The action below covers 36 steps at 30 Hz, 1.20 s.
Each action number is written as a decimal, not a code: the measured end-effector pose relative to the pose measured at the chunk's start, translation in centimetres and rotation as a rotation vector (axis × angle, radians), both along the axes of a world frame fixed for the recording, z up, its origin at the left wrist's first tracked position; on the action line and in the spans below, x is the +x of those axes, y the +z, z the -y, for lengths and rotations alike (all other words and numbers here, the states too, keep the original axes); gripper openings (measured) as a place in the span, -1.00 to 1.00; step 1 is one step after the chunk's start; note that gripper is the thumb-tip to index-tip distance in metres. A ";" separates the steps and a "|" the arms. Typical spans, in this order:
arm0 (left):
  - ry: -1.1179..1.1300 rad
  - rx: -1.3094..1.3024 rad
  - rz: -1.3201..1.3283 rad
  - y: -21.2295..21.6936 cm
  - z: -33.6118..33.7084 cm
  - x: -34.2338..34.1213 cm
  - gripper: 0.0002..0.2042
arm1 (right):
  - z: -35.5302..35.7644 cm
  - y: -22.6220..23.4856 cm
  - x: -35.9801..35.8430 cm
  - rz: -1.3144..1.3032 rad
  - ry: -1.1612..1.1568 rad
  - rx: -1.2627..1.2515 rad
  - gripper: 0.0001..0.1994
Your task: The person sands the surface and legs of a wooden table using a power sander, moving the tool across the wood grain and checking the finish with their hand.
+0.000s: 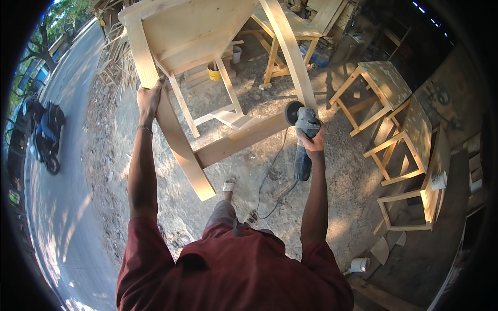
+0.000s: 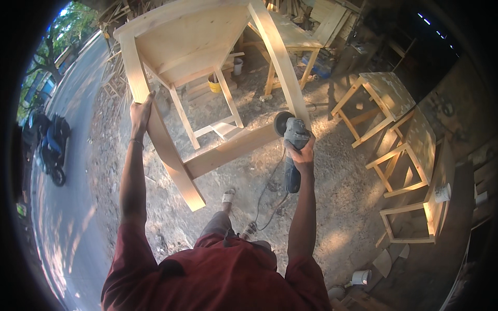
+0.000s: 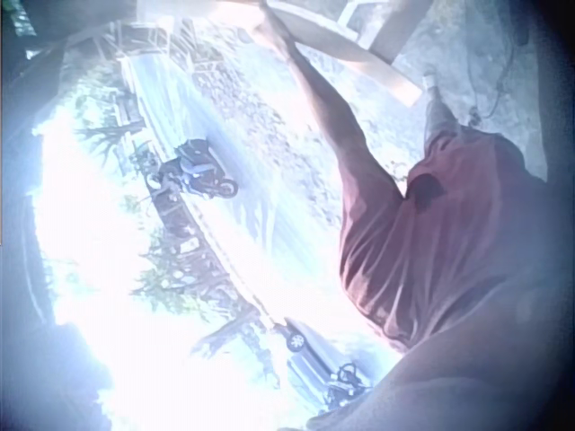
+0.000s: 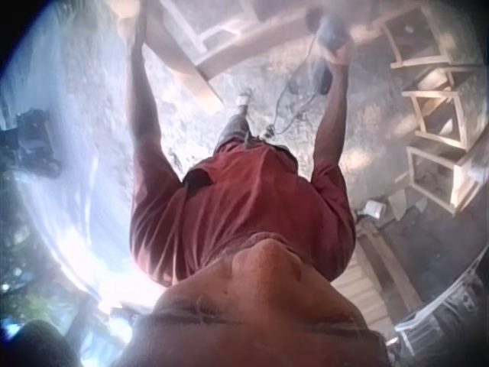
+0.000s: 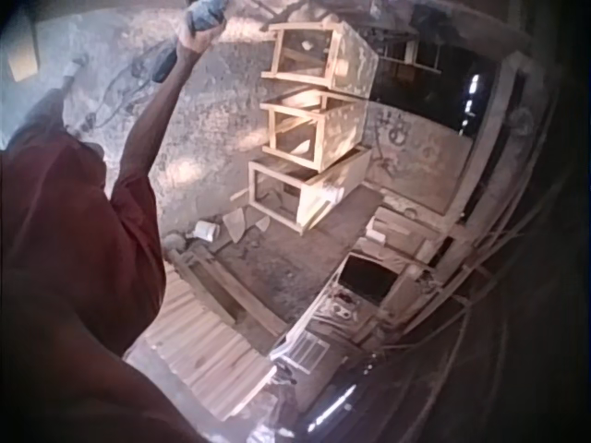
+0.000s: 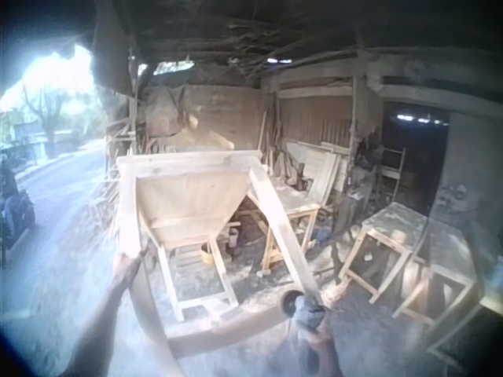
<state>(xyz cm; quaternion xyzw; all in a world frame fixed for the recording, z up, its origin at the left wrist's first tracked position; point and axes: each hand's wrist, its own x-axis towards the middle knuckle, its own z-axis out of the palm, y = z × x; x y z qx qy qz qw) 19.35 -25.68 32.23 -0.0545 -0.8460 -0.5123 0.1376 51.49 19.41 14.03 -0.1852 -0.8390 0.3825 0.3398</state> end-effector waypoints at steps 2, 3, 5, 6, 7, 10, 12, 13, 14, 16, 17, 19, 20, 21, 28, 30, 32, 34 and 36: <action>0.007 -0.003 -0.006 -0.1 0.2 0.3 -0.40 | 1.0 1.9 -0.2 0.022 -0.003 -0.138 -0.07; 0.008 -0.002 -0.003 0.0 0.2 0.7 -0.40 | 1.6 2.9 0.0 0.046 -0.016 -0.226 -0.07; 0.005 0.010 0.003 0.2 -1.0 0.7 -0.41 | -1.7 -1.4 0.9 0.061 -0.121 0.643 -0.06; 0.028 0.011 0.003 0.1 -0.8 0.3 -0.42 | -1.6 -1.8 1.1 0.049 -0.125 0.625 -0.05; 0.050 0.012 0.004 -0.1 -0.6 -0.1 -0.43 | -1.5 -2.1 1.3 0.038 -0.128 0.607 -0.05; 0.076 0.018 -0.019 -0.6 0.3 -0.4 -0.44 | 2.3 0.2 2.3 -0.028 -0.036 -0.367 -0.05; 0.056 0.007 0.007 0.0 -0.4 -0.1 -0.44 | 2.6 -0.8 3.7 -0.029 -0.051 -0.410 -0.07; 0.046 0.001 0.019 0.2 -0.7 0.1 -0.45 | 2.8 -1.3 4.3 -0.021 -0.060 -0.413 -0.08; 0.047 -0.002 0.009 0.0 -0.6 -0.3 -0.45 | 3.3 -1.5 4.7 -0.014 -0.063 -0.415 -0.09; 0.067 -0.015 -0.013 -0.8 0.7 -1.1 -0.45 | 6.3 1.1 4.6 0.004 -0.023 -0.405 -0.11; 0.065 -0.005 -0.008 -0.8 0.4 -1.0 -0.45 | 7.4 1.9 5.0 0.054 -0.026 -0.396 -0.12; 0.065 0.013 -0.003 -0.6 0.0 -0.6 -0.45 | 9.3 2.8 4.9 0.101 0.017 -0.357 -0.09; 0.060 0.021 -0.001 -0.6 -0.1 -0.6 -0.44 | 9.9 2.8 4.7 0.107 0.033 -0.310 -0.07; 0.057 0.028 0.000 -0.6 -0.1 -0.6 -0.44 | 10.1 2.5 4.4 0.089 0.055 -0.268 -0.04; 0.028 0.013 -0.064 -0.3 -0.2 0.0 -0.35 | 5.4 3.9 3.1 0.108 -0.043 -0.329 -0.01; 0.023 0.015 -0.060 -0.3 -0.2 0.0 -0.34 | 3.9 3.5 2.5 0.055 -0.043 -0.371 -0.01; 0.018 0.019 -0.048 -0.3 -0.3 0.2 -0.34 | 2.4 2.8 2.0 0.047 -0.056 -0.312 -0.01; 0.011 0.021 -0.032 -0.3 -0.4 0.4 -0.34 | 1.2 2.2 1.6 0.081 -0.082 -0.157 -0.02; 0.021 0.028 -0.021 0.0 -0.2 0.8 -0.34 | 1.4 2.9 0.7 0.079 -0.034 -0.205 -0.05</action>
